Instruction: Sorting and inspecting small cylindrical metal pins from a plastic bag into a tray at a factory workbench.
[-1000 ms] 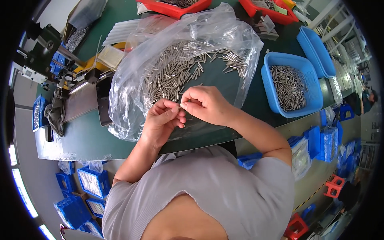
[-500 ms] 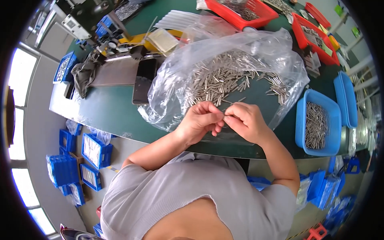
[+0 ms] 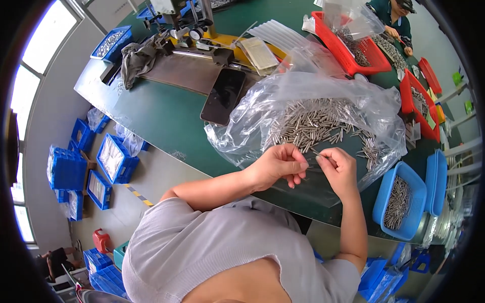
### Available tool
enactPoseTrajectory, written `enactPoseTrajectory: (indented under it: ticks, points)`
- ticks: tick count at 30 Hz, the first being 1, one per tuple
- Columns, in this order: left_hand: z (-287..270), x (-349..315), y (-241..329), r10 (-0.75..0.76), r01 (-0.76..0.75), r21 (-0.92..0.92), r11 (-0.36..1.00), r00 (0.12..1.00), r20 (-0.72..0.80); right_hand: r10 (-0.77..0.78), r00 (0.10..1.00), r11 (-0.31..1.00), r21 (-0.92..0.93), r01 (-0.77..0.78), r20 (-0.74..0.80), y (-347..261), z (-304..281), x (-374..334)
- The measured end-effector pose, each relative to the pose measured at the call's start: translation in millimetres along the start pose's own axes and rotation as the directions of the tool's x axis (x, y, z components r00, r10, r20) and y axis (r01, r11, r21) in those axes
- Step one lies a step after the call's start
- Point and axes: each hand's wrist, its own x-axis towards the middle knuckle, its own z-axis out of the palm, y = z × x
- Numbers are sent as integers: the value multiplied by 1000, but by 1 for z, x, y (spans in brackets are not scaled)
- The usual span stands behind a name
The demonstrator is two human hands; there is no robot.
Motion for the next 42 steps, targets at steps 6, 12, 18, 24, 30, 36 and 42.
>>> enactPoseTrajectory:
  ticks: [6,12,18,24,30,36,42]
  points:
    - [-11,-13,-3,-2,0,43,999,999,39,-104,993,988,-109,108,48,-18,5,11]
    - [-18,-20,-7,44,-54,65,996,988,147,-176,983,966,-181,182,50,-33,14,19]
    - [-19,-23,-12,27,-56,119,991,972,232,-204,975,954,-203,219,90,-52,24,30]
    - [-17,-24,-12,-17,-46,255,966,970,243,-346,929,908,-203,366,129,-98,33,57]
    - [-18,-29,-12,0,-94,353,931,966,258,-610,774,715,-305,629,168,-160,78,134]
    - [-18,-29,-11,30,-156,427,891,958,286,-479,806,581,-563,587,347,-150,165,218]
    - [-20,-29,-13,16,-175,474,863,947,321,-434,821,500,-659,562,371,-146,216,249]
